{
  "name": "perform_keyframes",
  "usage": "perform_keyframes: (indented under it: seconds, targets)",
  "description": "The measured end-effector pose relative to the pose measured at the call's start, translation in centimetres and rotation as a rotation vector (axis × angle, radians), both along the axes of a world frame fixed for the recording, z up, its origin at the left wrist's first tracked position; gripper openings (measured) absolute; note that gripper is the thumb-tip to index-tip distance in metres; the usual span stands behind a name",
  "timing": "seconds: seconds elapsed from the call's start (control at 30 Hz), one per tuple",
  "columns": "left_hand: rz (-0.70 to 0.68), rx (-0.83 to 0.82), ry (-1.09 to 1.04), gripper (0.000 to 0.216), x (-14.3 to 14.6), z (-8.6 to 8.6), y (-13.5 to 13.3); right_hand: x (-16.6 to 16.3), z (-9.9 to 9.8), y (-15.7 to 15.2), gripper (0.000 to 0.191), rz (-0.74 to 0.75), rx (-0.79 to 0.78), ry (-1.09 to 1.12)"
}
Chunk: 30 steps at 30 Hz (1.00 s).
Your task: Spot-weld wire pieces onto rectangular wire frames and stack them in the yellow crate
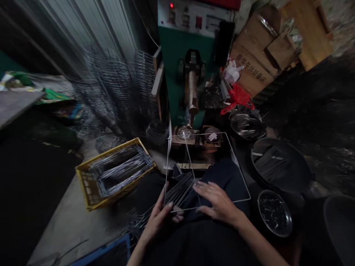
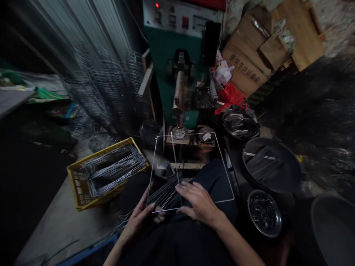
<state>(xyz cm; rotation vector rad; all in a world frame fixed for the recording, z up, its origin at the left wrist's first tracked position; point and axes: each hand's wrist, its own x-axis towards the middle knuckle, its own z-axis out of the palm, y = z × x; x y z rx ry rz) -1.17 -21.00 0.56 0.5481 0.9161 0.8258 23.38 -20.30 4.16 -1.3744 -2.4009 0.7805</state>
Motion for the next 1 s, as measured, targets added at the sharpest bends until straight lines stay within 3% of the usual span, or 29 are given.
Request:
perform_keyframes:
  seconds: [0.23,0.7,1.0]
  targets:
    - [0.047,0.068,0.051,0.090,-1.5,0.4,0.1,1.7,-0.8,-0.5,0.077,-0.078,0.018,0.020]
    - [0.079,0.063,0.029,0.095,-1.2,1.9,-1.0,2.0,-0.1,-0.9,0.085,-0.013,0.048,0.050]
    - [0.091,0.055,0.032,0.092,-1.1,1.8,-1.0,2.3,-0.2,-0.6,0.082,-0.012,0.076,0.040]
